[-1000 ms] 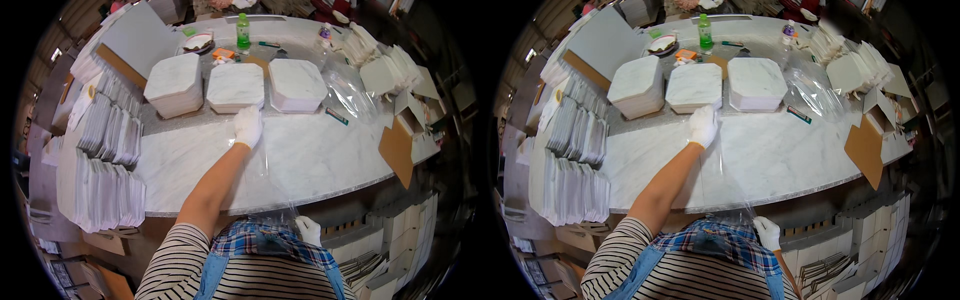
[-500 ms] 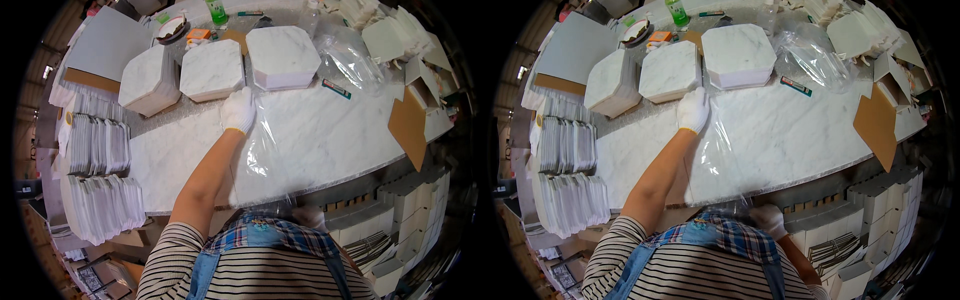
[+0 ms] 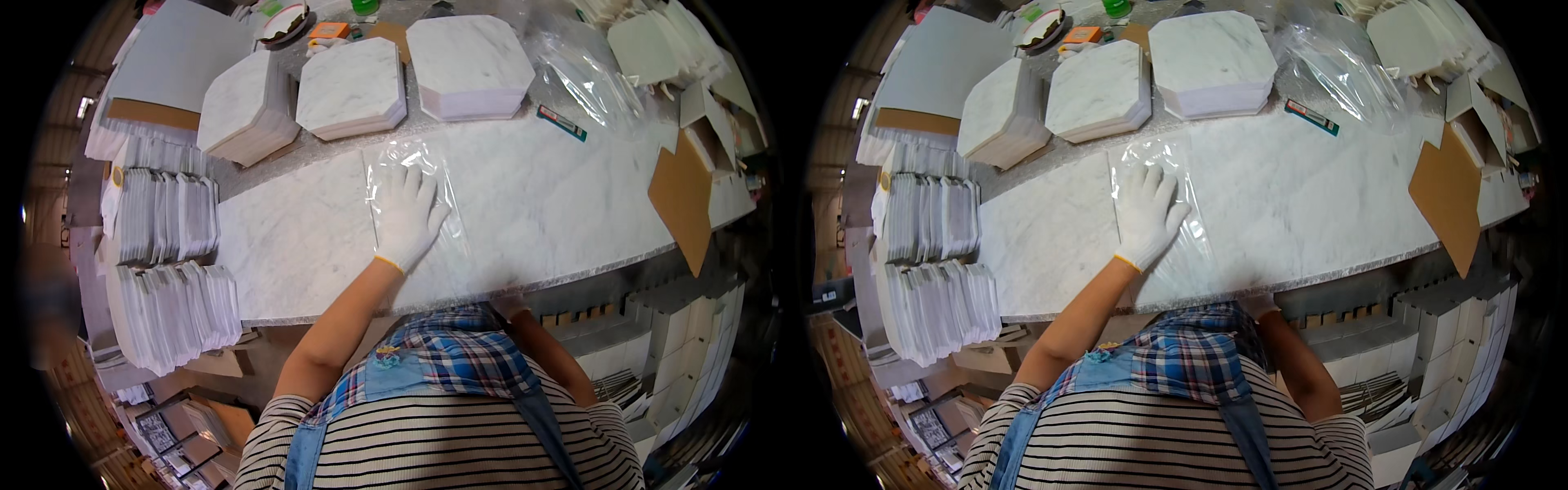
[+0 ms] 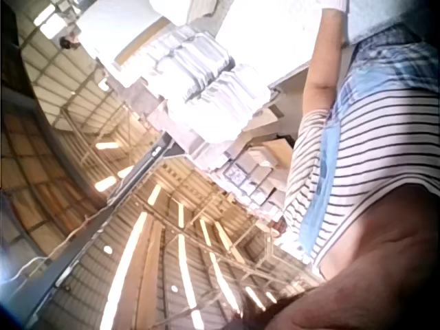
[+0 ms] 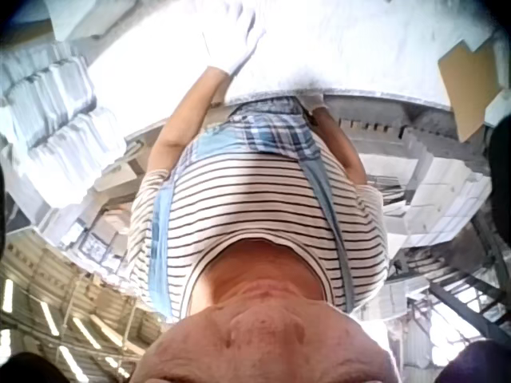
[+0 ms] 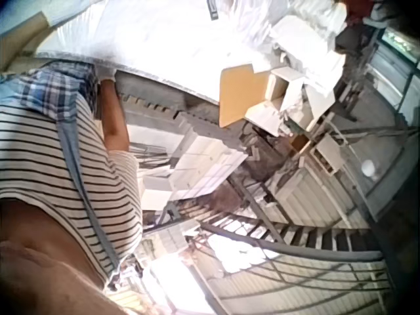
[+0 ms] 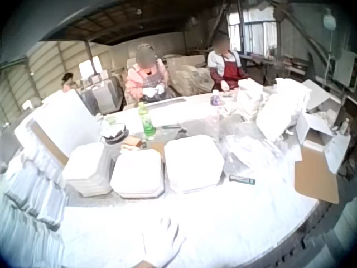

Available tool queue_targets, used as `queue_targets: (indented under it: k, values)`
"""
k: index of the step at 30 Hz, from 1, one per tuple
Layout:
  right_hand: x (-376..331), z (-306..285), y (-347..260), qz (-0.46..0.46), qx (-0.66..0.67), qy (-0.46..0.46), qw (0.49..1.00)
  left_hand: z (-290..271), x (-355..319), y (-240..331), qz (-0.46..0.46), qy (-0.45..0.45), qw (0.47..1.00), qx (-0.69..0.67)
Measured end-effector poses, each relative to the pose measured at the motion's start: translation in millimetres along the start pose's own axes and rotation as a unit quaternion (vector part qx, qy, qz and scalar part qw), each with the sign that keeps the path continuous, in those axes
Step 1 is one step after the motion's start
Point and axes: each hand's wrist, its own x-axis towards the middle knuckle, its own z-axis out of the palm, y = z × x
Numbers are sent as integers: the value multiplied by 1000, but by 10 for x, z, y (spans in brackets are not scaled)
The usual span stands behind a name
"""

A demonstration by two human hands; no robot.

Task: The person wraps white octagonal ceramic plates in clear plastic bags and places them into cardboard boxes. The process involves picking up a plate, placing it on a plastic sheet, folding the sheet around the plate, and then putting the wrapped item into a box. The person repeats this process for multiple plates.

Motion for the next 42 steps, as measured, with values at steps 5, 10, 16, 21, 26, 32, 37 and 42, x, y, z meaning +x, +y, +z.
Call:
queue_targets:
  k: [5, 10, 16, 21, 26, 32, 37, 42]
  values:
    - [-165, -647, 45, -32, -44, -223, 973, 22, -176, 115, -25, 1, 999, -30]
    - [311, -2485, -657, 10, 83, -318, 944, 139, -307, 25, -27, 86, 995, -35]
    - [1579, -2167, -1006, 38, 329, 38, 943, -25, -94, 62, -23, 29, 995, -88]
    - [2215, -2088, -1269, 77, 501, -82, 858, -17, -121, 37, -1, 42, 994, -98]
    - [2162, -2188, -1324, 106, 595, -7, 797, 100, -216, 17, 0, 148, 985, -88]
    - [2136, -2299, -1215, 6, 484, 63, 873, -167, -190, 232, -18, 61, 994, -84]
    - [2351, -2341, -1154, -56, 303, 121, 944, 14, -303, 330, 31, -7, 991, -130]
    - [2546, -2302, -992, -61, 205, 160, 964, 168, -239, 357, 75, -77, 993, -41]
